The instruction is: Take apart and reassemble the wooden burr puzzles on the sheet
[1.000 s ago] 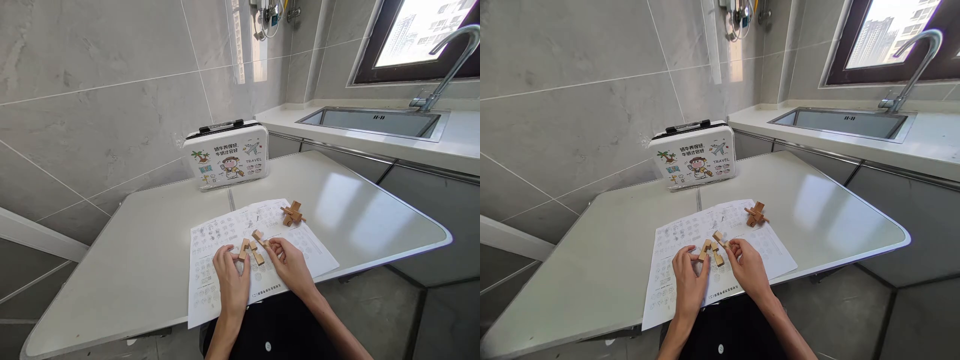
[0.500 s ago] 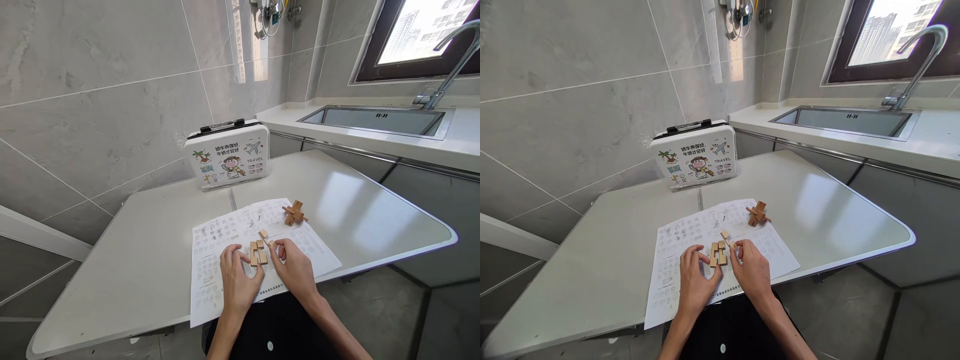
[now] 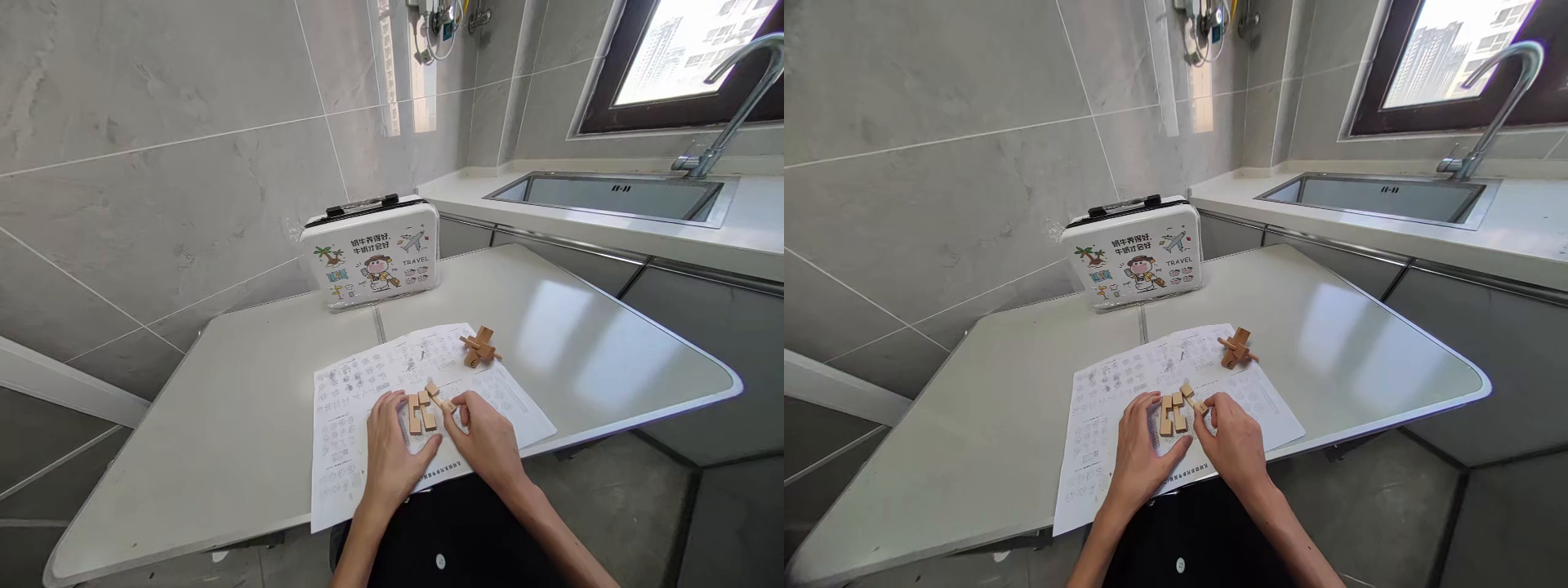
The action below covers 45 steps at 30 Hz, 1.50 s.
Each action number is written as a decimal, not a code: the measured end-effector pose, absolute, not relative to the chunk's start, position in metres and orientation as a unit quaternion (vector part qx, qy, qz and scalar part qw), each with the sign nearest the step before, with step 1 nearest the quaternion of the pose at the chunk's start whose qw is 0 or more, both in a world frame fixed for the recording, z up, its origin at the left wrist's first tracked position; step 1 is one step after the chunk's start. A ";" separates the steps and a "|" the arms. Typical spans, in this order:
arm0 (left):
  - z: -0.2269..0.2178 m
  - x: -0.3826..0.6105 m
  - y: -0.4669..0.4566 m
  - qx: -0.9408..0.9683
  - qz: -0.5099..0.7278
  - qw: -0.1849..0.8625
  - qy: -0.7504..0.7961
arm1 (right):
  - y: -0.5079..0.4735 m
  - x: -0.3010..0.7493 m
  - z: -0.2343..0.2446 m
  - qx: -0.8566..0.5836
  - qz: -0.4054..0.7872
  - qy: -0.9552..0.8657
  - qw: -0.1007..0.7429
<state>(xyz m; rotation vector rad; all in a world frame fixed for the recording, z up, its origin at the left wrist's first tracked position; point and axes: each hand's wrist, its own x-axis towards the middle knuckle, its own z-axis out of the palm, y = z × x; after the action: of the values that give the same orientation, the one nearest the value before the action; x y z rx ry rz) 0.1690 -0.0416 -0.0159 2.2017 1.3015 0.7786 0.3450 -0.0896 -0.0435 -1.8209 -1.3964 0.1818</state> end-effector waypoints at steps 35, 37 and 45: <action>-0.017 0.169 -0.022 0.889 0.194 0.138 0.390 | -0.090 0.351 -0.034 -0.655 0.173 -0.604 0.419; -0.018 0.169 -0.021 0.889 0.193 0.135 0.393 | -0.087 0.354 -0.033 -0.654 0.200 -0.598 0.419; -0.017 0.167 -0.021 0.879 0.203 0.138 0.409 | -0.077 0.360 -0.032 -0.640 0.247 -0.599 0.412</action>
<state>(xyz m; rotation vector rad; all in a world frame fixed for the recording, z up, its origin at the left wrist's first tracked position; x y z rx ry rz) 0.1672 -0.0214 -0.0166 2.5430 1.1820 0.5881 0.3604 -0.0769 -0.0322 -1.6110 -1.5076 0.6225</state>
